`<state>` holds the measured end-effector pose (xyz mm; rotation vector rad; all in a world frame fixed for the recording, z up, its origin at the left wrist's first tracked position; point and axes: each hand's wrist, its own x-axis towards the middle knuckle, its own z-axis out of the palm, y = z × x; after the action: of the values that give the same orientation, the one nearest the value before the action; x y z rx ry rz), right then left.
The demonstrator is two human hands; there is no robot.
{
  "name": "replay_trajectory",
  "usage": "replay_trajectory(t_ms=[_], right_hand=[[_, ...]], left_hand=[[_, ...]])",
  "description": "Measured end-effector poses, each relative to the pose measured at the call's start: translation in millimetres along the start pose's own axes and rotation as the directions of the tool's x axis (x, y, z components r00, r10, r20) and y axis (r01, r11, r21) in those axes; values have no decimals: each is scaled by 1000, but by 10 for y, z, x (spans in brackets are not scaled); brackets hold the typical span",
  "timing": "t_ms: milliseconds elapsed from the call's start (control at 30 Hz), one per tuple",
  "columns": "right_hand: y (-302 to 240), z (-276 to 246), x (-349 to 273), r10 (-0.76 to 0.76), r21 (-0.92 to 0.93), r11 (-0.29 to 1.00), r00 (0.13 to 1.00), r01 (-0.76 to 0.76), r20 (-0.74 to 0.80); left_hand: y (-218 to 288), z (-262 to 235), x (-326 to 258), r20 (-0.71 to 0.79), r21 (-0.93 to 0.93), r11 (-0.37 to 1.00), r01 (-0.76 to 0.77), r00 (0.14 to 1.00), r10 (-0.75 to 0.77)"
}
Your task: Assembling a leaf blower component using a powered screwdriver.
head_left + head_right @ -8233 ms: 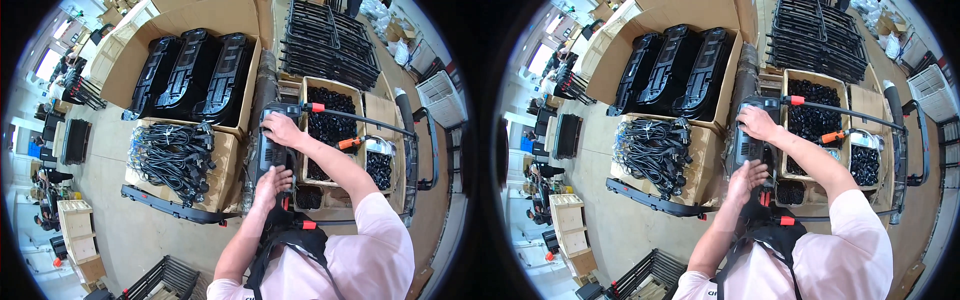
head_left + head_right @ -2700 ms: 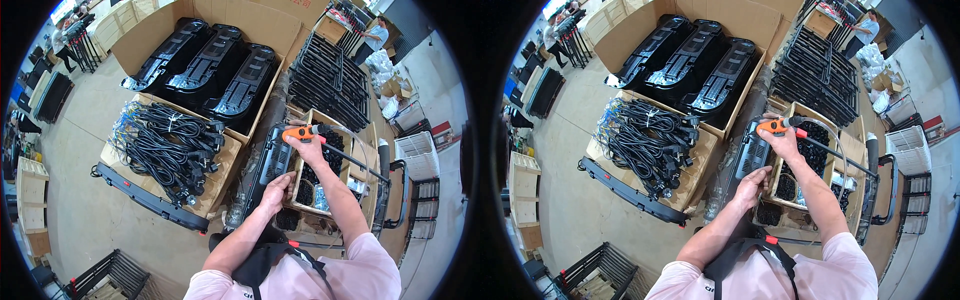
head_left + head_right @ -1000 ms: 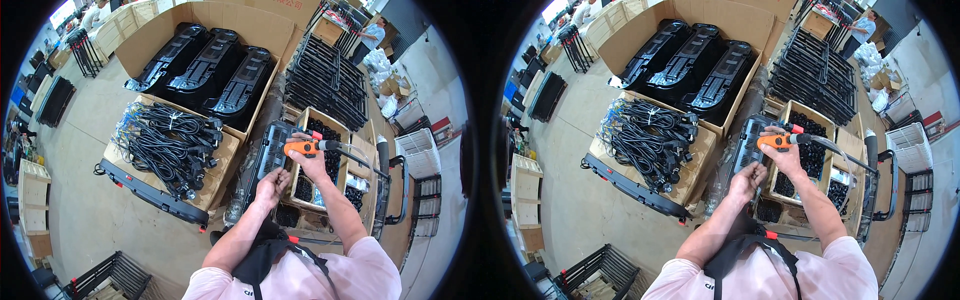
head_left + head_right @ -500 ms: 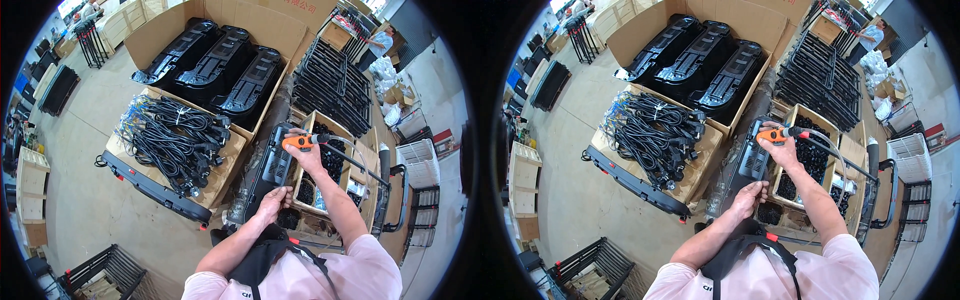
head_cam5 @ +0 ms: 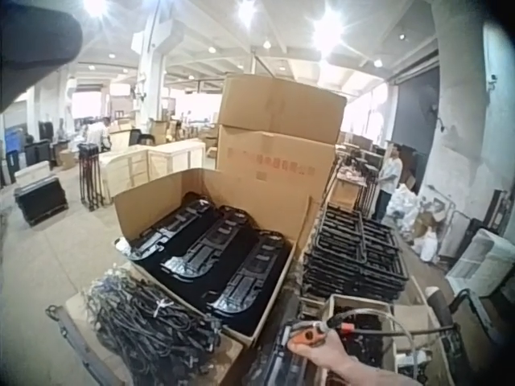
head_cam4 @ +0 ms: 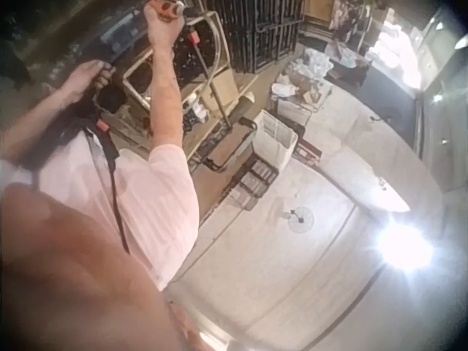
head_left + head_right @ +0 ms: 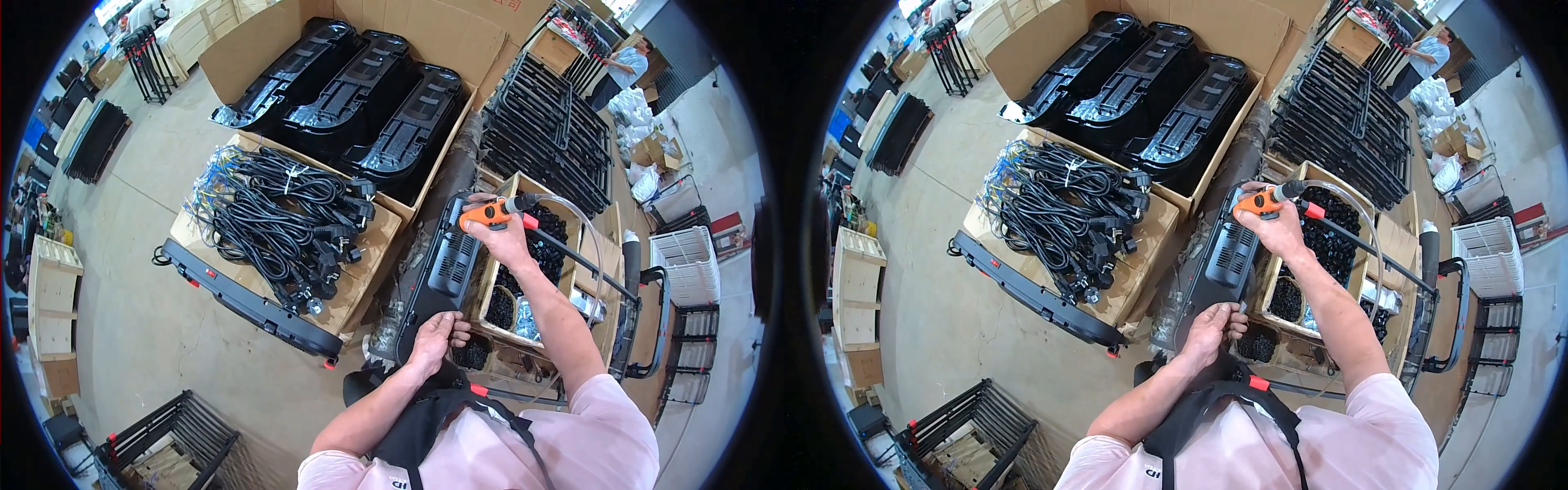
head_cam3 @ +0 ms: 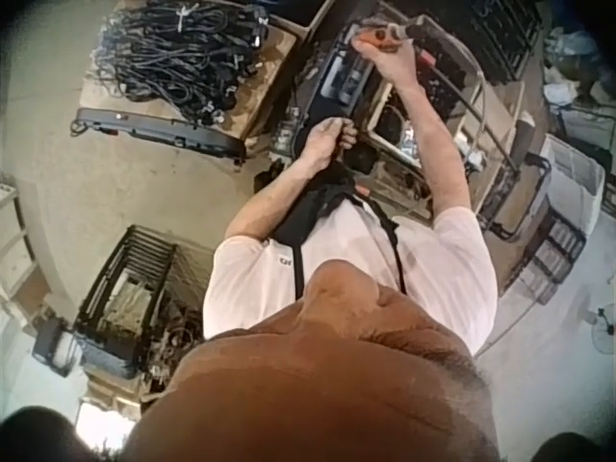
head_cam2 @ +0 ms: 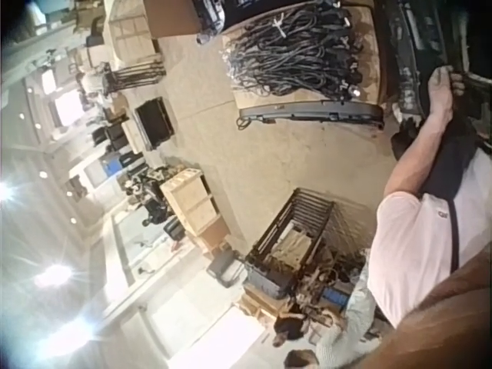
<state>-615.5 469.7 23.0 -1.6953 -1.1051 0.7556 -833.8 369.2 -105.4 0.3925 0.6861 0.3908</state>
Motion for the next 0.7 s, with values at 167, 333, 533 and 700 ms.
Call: replay_trajectory(t_ms=[167,333,533,700], right_hand=[[-25,53,32,-20,-64,998,997,25,79],[56,67,94,-99,-148,982,987,117,126],[-72,97,88,-21,-289,956,993,55,117],[9,-35,-162,-130,80,989,991,126,40]], left_hand=[[22,91,-63,-51,-61,998,5,999,-8],[1,136,-71,-24,-17,1000,21,999,-22],[-82,92,-128,-66,-69,998,11,998,-15],[-171,7,-203,-69,-244,970,-18,998,1]])
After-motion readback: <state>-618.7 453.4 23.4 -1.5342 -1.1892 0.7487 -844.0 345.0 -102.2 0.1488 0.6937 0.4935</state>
